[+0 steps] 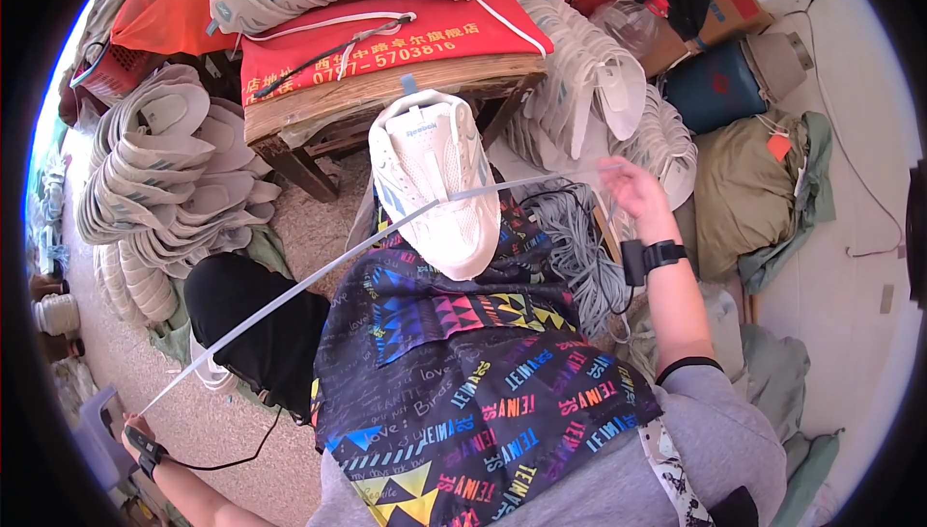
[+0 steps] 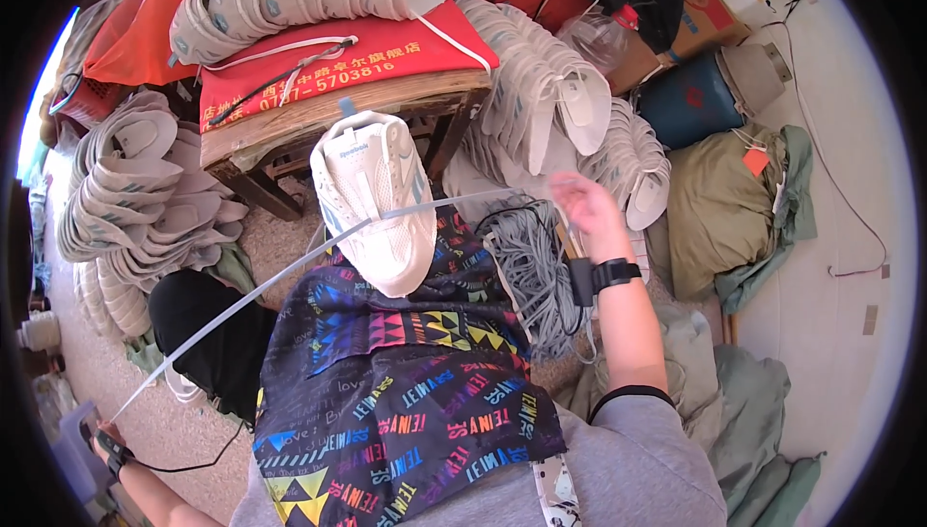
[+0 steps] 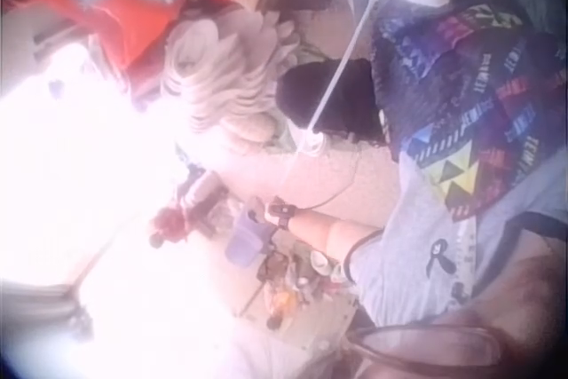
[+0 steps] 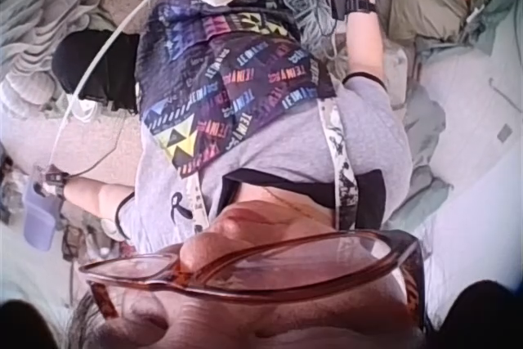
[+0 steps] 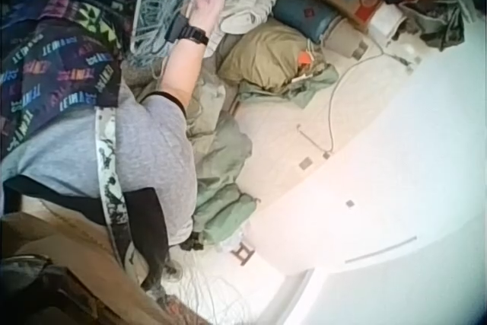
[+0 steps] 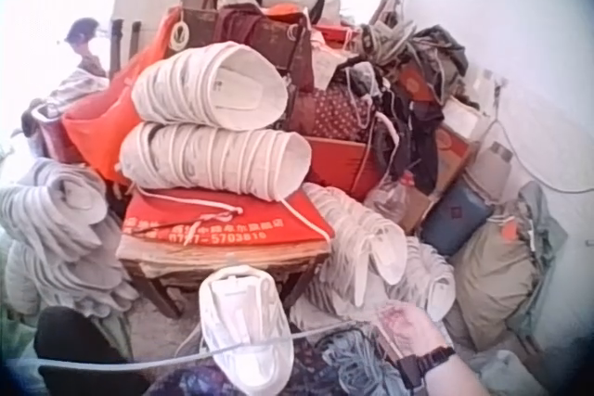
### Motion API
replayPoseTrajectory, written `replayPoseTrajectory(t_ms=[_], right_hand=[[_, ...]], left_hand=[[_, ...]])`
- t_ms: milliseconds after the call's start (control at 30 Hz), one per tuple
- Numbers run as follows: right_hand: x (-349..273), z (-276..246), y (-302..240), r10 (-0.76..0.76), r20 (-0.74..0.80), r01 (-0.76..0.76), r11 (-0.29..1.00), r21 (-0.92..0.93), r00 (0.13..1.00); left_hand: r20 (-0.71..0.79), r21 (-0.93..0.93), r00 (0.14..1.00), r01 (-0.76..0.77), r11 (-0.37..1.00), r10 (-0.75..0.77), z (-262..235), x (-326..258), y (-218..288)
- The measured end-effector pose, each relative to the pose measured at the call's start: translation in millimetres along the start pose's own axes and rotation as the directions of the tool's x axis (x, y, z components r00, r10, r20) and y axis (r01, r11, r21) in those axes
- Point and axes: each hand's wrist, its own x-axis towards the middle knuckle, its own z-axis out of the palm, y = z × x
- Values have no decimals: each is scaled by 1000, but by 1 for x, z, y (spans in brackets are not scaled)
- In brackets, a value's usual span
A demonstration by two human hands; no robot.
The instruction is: The recorder is lacing a white sneaker while sitting in a shoe workshop environment.
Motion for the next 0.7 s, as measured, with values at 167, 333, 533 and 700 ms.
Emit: replayPoseTrajectory(t_ms=[167,333,533,700], right_hand=[[-15,-148,-47,-529,46,293,394,-871,847],[-57,-330,-97,-530,-250,56,494,-868,811],[-8,-295,-48,-447,149,-210,-656,-725,882],[-7,-48,-18,-127,-186,-30,746,-665,974]], left_hand=[[-286,304,931,-135,943,226,23,-9,8],[-594,271,-112,905,328,797,84,26,-43],[-631,775,147,104,623,762,98,117,-32],[-275,853,814,-39,520,512,316,341,-200]])
